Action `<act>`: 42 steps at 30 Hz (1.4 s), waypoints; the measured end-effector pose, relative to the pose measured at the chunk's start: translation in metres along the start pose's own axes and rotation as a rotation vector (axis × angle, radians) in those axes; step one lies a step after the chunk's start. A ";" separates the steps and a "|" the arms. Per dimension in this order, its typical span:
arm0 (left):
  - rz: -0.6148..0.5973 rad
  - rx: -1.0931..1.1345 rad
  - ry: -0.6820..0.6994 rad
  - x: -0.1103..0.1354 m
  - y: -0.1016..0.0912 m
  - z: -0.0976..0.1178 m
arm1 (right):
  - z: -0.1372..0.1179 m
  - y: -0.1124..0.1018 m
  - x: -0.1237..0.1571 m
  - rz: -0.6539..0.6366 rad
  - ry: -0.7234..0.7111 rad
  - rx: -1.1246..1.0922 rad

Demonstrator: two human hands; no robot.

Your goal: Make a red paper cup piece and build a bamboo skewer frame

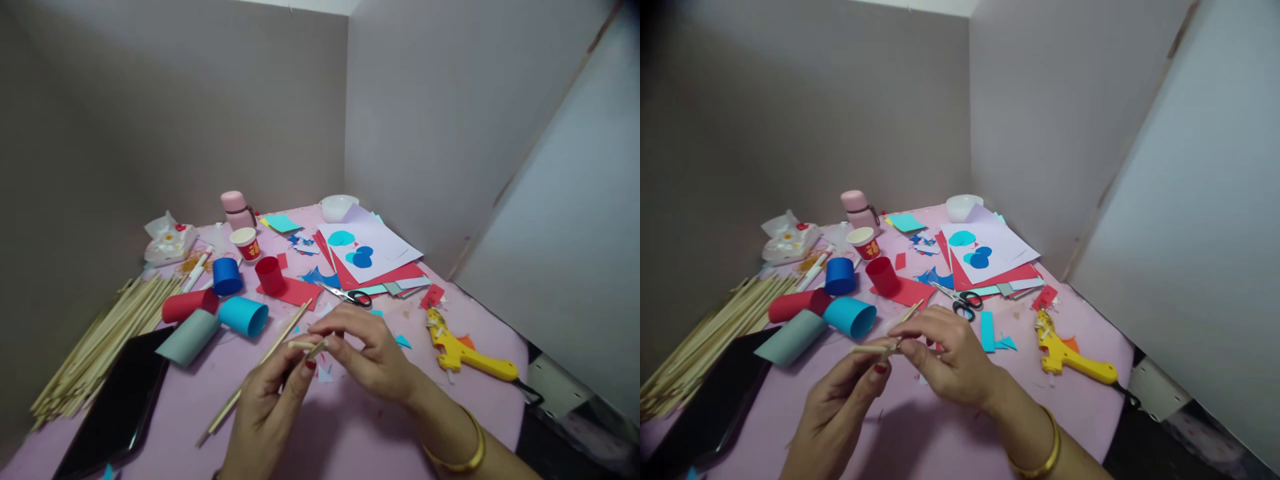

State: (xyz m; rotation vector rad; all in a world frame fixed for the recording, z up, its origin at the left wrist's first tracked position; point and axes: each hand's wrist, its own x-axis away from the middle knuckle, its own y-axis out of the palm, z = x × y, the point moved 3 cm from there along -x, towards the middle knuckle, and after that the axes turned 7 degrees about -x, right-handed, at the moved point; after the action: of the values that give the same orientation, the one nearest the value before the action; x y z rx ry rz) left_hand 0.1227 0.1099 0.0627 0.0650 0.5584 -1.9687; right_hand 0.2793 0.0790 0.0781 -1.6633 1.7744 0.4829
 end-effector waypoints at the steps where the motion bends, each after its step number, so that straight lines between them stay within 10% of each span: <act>1: -0.005 0.015 0.002 0.000 0.000 0.000 | -0.002 0.004 0.000 -0.036 -0.031 0.045; 7: 0.032 0.014 -0.021 0.002 -0.003 0.000 | 0.006 0.001 -0.001 -0.056 0.073 0.025; 13: 0.158 -0.016 -0.117 -0.004 -0.007 -0.005 | 0.036 -0.052 -0.002 0.357 0.398 -0.096; 25: 0.220 0.005 -0.193 -0.007 -0.016 -0.016 | 0.042 -0.022 0.002 -0.420 0.595 -0.056; 42: 0.110 0.600 -0.433 -0.046 -0.015 -0.004 | 0.056 -0.011 0.011 -0.526 0.790 -0.504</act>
State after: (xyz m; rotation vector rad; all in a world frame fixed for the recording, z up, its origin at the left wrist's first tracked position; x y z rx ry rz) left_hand 0.1303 0.1559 0.0775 0.0388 -0.3176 -1.9028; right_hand 0.3020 0.1065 0.0316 -2.8578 1.6606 0.0015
